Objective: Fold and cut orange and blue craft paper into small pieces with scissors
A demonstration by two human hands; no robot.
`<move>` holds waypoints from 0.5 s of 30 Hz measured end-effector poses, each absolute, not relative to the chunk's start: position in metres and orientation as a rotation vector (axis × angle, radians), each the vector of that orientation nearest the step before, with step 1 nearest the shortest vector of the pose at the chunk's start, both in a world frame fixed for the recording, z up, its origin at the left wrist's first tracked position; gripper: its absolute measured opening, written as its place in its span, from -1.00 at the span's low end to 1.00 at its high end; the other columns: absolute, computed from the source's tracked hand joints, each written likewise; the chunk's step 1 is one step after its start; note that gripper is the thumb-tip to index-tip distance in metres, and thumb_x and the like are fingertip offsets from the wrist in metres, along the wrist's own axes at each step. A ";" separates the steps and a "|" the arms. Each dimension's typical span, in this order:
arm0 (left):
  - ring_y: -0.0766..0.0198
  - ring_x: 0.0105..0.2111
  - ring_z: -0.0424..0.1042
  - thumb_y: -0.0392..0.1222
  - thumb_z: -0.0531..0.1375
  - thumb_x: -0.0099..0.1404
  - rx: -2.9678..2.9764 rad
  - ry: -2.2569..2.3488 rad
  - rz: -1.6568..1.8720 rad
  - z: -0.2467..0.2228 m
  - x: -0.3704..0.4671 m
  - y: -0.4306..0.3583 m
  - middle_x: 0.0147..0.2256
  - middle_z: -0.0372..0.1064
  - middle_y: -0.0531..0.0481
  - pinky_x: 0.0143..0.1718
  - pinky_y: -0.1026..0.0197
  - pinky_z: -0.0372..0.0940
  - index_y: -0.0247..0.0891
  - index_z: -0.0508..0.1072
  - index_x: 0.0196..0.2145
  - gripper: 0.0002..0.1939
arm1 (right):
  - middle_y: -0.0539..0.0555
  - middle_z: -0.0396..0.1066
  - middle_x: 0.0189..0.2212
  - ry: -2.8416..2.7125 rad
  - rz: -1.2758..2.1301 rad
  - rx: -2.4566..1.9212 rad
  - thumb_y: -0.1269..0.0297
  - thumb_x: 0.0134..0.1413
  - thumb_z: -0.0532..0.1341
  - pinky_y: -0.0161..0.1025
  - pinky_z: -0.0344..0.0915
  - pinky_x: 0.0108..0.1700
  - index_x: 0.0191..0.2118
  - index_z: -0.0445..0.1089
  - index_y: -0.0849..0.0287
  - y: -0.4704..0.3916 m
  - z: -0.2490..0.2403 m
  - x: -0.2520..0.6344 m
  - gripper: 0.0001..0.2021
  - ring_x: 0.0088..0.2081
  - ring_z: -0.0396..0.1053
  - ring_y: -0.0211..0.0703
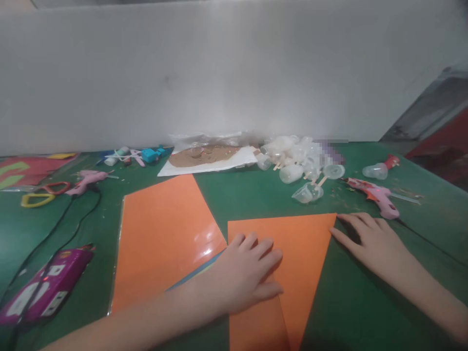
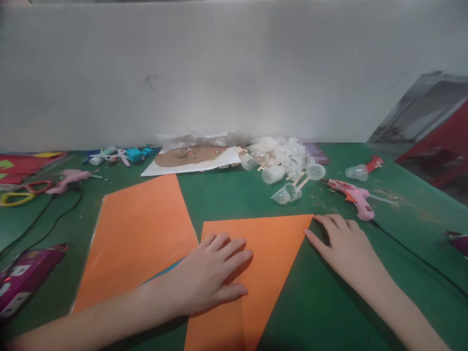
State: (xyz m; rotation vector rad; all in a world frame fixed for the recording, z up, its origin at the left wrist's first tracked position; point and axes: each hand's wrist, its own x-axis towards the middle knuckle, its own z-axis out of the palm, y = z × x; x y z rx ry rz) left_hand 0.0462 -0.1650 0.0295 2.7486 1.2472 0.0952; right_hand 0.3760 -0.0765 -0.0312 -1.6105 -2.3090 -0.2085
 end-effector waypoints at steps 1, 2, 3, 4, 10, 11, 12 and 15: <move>0.08 -0.18 0.30 0.20 0.03 0.43 2.726 1.248 0.100 0.031 0.046 -0.164 -0.09 0.38 -0.09 -0.18 0.08 0.17 -0.17 0.37 0.00 -0.56 | 0.28 0.47 -0.09 -2.295 -0.135 -1.641 -0.15 0.25 0.02 0.15 0.32 -0.02 -0.05 0.45 0.21 -0.073 -0.032 0.374 -0.47 -0.05 0.40 0.26; 0.08 -0.17 0.30 0.20 0.02 0.44 2.701 1.254 0.110 0.032 0.046 -0.162 -0.08 0.38 -0.09 -0.17 0.08 0.18 -0.16 0.35 0.03 -0.56 | 0.28 0.48 -0.11 -2.259 -0.037 -1.676 -0.16 0.21 0.07 0.18 0.32 -0.02 -0.08 0.45 0.21 -0.069 -0.031 0.372 -0.49 -0.07 0.40 0.27; 0.08 -0.16 0.30 0.18 0.02 0.45 2.677 1.263 0.120 0.032 0.046 -0.160 -0.06 0.38 -0.09 -0.16 0.08 0.19 -0.15 0.34 0.06 -0.57 | 0.27 0.49 -0.14 -2.198 0.091 -1.704 -0.16 0.17 0.11 0.19 0.34 -0.03 -0.10 0.44 0.20 -0.066 -0.030 0.369 -0.50 -0.10 0.42 0.25; 0.07 -0.14 0.30 0.16 0.03 0.45 2.657 1.270 0.125 0.033 0.046 -0.159 -0.04 0.37 -0.08 -0.15 0.08 0.20 -0.15 0.32 0.08 -0.58 | 0.25 0.50 -0.18 -2.112 0.246 -1.721 -0.16 0.12 0.15 0.17 0.36 -0.04 -0.13 0.44 0.19 -0.063 -0.028 0.365 -0.52 -0.13 0.45 0.21; 0.08 -0.11 0.31 0.07 0.07 0.45 2.608 1.258 0.138 0.033 0.043 -0.156 0.00 0.37 -0.07 -0.11 0.06 0.26 -0.16 0.33 0.08 -0.63 | 0.27 0.53 -0.09 -1.493 0.926 -1.764 -0.02 0.03 0.27 -0.07 0.43 -0.04 0.23 0.20 0.28 -0.060 -0.001 0.341 -0.29 -0.07 0.52 0.11; 0.08 -0.11 0.31 0.06 0.08 0.45 2.592 1.254 0.149 0.033 0.042 -0.156 0.00 0.37 -0.06 -0.10 0.06 0.27 -0.15 0.34 0.08 -0.64 | 0.27 0.52 -0.07 -1.463 0.984 -1.744 -0.02 0.10 0.24 -0.11 0.43 -0.05 0.31 0.11 0.29 -0.062 0.003 0.340 -0.26 -0.05 0.51 0.10; 0.08 -0.10 0.32 0.04 0.08 0.45 2.568 1.249 0.169 0.033 0.042 -0.156 0.01 0.38 -0.06 -0.10 0.06 0.29 -0.15 0.34 0.08 -0.65 | 0.27 0.52 -0.05 -1.449 1.047 -1.704 -0.02 0.17 0.21 -0.14 0.42 -0.05 0.35 0.06 0.26 -0.063 0.005 0.340 -0.26 -0.03 0.50 0.09; 0.05 0.01 0.32 -0.02 0.11 0.43 2.467 1.298 0.299 0.033 0.041 -0.154 0.09 0.35 -0.08 0.00 0.02 0.29 -0.15 0.32 0.10 -0.65 | 0.18 0.50 0.01 -1.395 1.183 -1.530 -0.04 0.17 0.26 -0.20 0.39 0.00 0.29 0.22 0.07 -0.067 0.005 0.346 -0.37 0.04 0.46 0.06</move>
